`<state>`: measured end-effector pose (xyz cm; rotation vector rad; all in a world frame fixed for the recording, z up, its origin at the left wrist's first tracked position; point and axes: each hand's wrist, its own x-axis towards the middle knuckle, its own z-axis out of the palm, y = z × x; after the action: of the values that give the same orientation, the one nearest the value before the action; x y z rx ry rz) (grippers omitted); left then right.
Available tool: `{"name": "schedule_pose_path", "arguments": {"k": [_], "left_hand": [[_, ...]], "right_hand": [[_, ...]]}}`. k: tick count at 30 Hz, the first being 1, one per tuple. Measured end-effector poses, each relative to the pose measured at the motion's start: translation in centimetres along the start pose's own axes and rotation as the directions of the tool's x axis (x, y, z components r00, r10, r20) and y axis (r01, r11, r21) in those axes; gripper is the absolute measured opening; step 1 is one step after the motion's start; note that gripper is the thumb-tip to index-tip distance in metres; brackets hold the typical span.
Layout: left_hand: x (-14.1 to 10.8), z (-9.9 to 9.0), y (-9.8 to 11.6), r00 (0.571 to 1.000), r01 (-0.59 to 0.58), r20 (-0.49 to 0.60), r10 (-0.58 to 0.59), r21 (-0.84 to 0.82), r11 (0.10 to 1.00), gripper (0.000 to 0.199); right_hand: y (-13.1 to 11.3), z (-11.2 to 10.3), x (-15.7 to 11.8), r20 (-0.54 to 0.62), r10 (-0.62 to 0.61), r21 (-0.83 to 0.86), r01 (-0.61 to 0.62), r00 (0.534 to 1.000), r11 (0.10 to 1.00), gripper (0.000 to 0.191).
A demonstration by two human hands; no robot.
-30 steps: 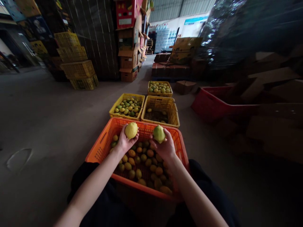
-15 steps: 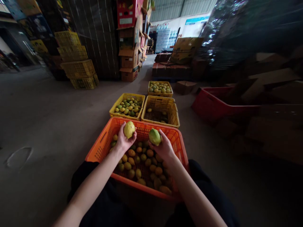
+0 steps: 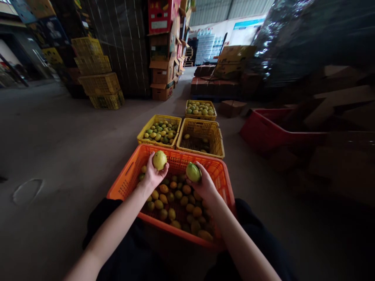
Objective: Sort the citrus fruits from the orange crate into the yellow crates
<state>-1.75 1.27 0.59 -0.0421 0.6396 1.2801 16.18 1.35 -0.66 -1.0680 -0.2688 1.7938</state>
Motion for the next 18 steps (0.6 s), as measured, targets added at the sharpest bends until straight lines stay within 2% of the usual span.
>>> {"name": "schedule_pose_path", "arguments": {"k": [6, 12, 16, 18], "left_hand": [[0.4, -1.1, 0.4, 0.998, 0.041, 0.050, -0.040, -0.014, 0.999, 0.029], [-0.3, -1.6, 0.9, 1.000, -0.006, -0.001, 0.006, 0.029, 1.000, 0.028], [-0.7, -1.8, 1.4, 0.998, 0.046, -0.033, -0.045, 0.020, 0.999, 0.031], [-0.5, -2.0, 1.4, 0.997, 0.045, -0.068, -0.041, 0.056, 0.997, 0.031]], "right_hand": [[0.0, -0.9, 0.6, 0.114, 0.025, 0.065, -0.033, 0.993, 0.997, 0.013], [0.2, -1.0, 0.9, 0.042, 0.047, 0.073, -0.050, 0.998, 0.996, 0.008], [0.0, -0.8, 0.8, -0.030, 0.060, 0.089, -0.057, 0.998, 0.994, 0.008], [0.2, -1.0, 1.0, -0.028, 0.083, 0.069, -0.081, 0.996, 0.994, 0.010]]}}
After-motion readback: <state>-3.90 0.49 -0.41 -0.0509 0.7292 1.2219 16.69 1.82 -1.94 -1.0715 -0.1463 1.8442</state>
